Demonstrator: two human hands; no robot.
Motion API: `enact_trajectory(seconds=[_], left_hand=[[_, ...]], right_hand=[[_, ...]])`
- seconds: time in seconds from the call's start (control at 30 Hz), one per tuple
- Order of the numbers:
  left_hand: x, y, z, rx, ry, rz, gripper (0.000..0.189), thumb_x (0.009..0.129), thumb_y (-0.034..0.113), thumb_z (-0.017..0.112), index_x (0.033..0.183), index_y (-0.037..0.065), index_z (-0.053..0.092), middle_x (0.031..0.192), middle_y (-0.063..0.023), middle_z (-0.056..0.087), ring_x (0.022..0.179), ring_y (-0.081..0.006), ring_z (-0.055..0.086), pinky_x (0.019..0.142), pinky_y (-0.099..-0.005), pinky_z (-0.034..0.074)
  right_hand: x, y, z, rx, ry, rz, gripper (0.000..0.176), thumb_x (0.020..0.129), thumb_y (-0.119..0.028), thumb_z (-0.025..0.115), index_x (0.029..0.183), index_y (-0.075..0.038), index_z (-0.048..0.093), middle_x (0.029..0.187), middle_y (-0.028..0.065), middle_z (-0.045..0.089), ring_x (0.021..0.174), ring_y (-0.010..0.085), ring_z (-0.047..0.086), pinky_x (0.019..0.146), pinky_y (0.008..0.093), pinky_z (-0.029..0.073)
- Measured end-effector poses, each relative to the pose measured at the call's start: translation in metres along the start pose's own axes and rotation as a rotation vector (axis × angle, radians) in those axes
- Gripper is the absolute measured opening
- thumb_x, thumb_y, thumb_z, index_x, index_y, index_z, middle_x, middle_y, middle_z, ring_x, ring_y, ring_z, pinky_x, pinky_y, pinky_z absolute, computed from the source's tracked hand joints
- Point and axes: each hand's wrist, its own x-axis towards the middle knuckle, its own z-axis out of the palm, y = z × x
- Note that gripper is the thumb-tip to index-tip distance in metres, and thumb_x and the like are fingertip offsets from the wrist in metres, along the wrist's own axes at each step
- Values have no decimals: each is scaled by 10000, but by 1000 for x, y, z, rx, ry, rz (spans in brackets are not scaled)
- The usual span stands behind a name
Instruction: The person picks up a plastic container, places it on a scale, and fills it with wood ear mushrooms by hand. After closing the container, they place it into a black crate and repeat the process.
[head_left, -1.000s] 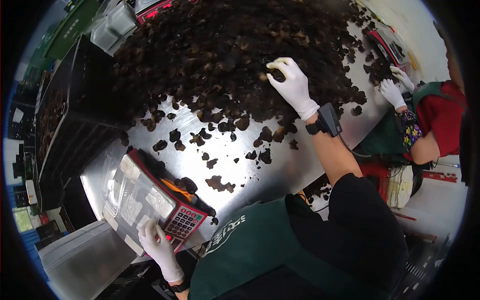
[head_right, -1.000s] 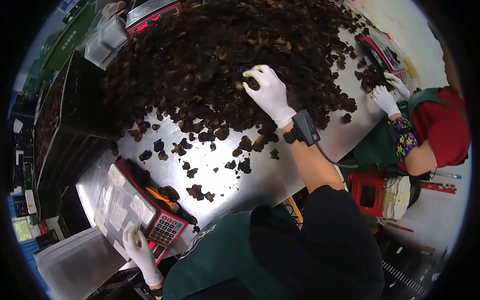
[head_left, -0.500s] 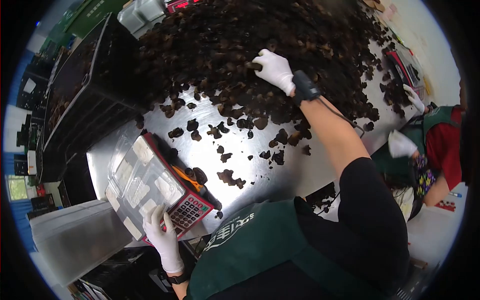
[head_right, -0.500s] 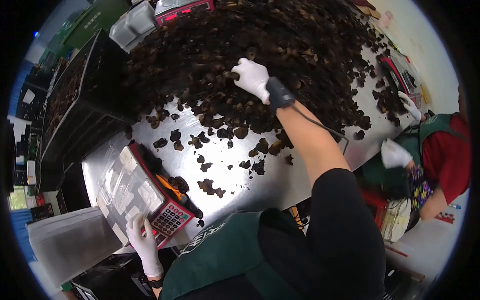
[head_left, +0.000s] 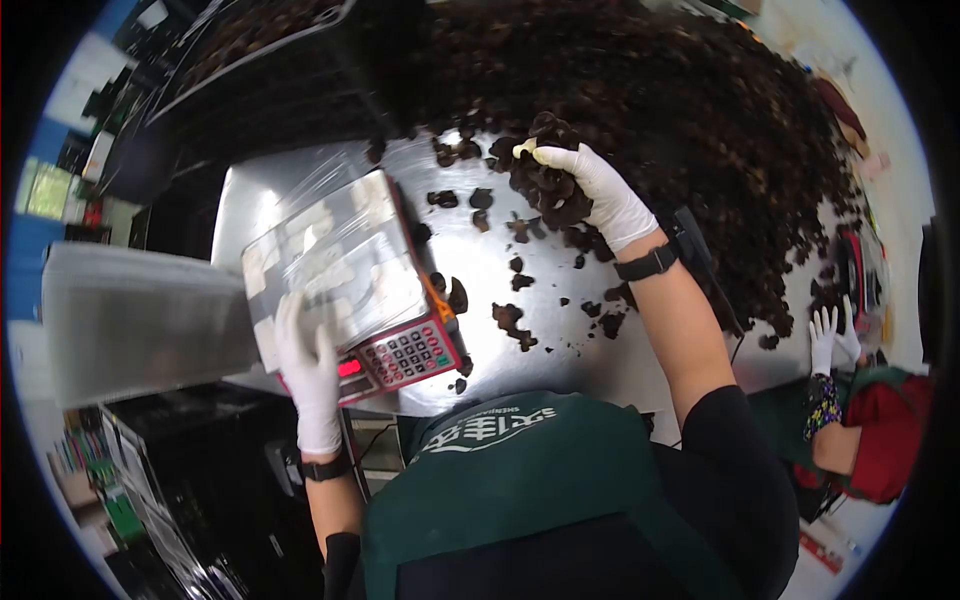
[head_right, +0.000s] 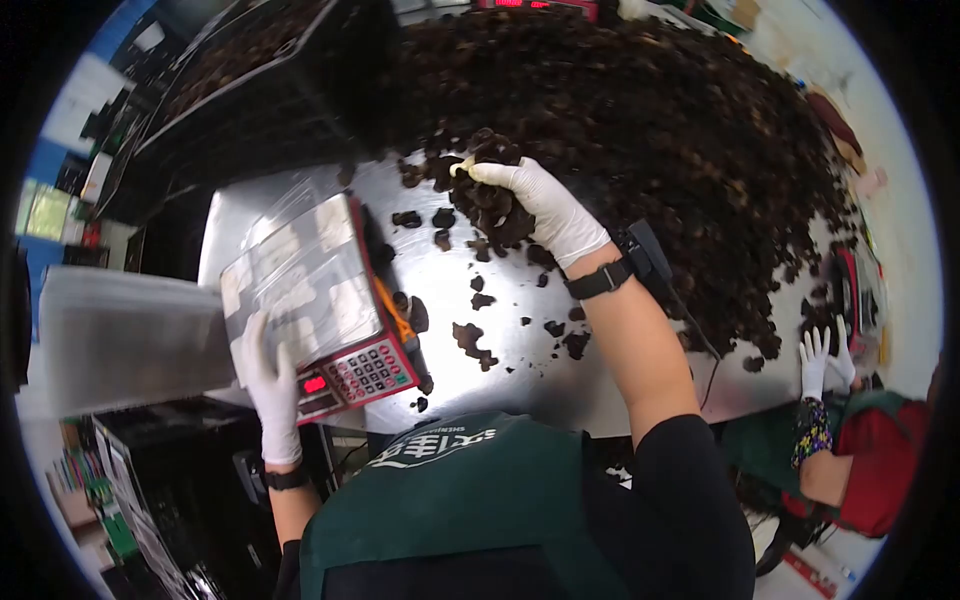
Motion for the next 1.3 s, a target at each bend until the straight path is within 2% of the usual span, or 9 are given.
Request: enact_trajectory(seconds=[0.27, 0.33, 0.47, 0.67, 0.9, 1.03, 1.13, 1.2, 1.3], left_hand=[[-10, 9, 10, -147, 43, -99, 620, 853, -37, 599, 1445, 6, 421, 1431, -194, 489, 1362, -336, 446, 1150, -402, 328], [-12, 7, 14, -209, 48, -142, 711, 843, -61, 597, 1499, -6, 329, 1490, -210, 426, 1400, -323, 404, 1163, -401, 301], [-10, 18, 13, -373, 31, -195, 835, 841, -98, 557, 1565, -5, 150, 1568, -223, 303, 1461, -318, 311, 1186, -404, 251], [-11, 18, 14, -282, -17, -159, 700, 915, -62, 495, 1545, -30, 190, 1611, -194, 226, 1482, -319, 260, 1198, -425, 242], [-11, 24, 27, -451, -24, -145, 665, 974, 69, 494, 1558, -11, 186, 1596, -210, 255, 1465, -313, 296, 1199, -426, 234], [-11, 24, 23, -322, -55, -116, 634, 962, 31, 472, 1545, -21, 231, 1573, -212, 308, 1457, -316, 314, 1195, -417, 240], [-13, 21, 23, -269, -55, -105, 618, 950, 3, 460, 1536, -23, 264, 1555, -207, 347, 1448, -316, 333, 1191, -409, 245], [-12, 21, 22, -206, -69, -88, 613, 942, -18, 447, 1531, -24, 277, 1548, -201, 363, 1442, -315, 344, 1188, -403, 248], [-10, 26, 23, -277, -63, -126, 603, 939, -30, 440, 1524, -22, 295, 1548, -198, 366, 1437, -313, 351, 1186, -396, 249]], right_hand=[[27, 37, 154, -412, -431, 63, 312, 883, -189, 683, 1145, -20, 672, 877, 48, 681, 742, 96, 653, 613, 212, 506], [48, 77, 170, -854, -562, -489, 347, 802, -231, 746, 1091, -44, 714, 951, 103, 706, 867, 217, 692, 733, 318, 542], [30, 106, 193, -1622, -583, -641, 357, 637, -300, 801, 912, -84, 726, 1064, 131, 640, 971, 330, 646, 750, 433, 552], [10, 91, 199, -1543, -483, -722, 319, 688, -224, 768, 944, -48, 693, 1000, 108, 630, 953, 263, 634, 759, 372, 544], [20, 111, 175, -1213, -312, -1007, 300, 765, -233, 697, 1023, -84, 657, 1015, 81, 616, 978, 277, 608, 826, 412, 499], [27, 46, 83, -1178, 323, -1095, 245, 642, -186, 664, 865, -94, 703, 943, 91, 633, 916, 301, 597, 772, 455, 452], [-9, 7, -24, -1634, 839, -635, 576, 580, -232, 743, 1144, -179, 637, 1178, 88, 557, 1085, 303, 536, 764, 453, 428], [-33, 15, -92, -1758, 1081, -420, 823, 645, -383, 825, 1386, -232, 501, 1414, 149, 443, 1315, 359, 414, 954, 564, 426], [-53, 26, -131, -1720, 898, -245, 897, 701, -453, 811, 1490, -302, 413, 1556, 178, 324, 1385, 395, 371, 1056, 602, 391]])
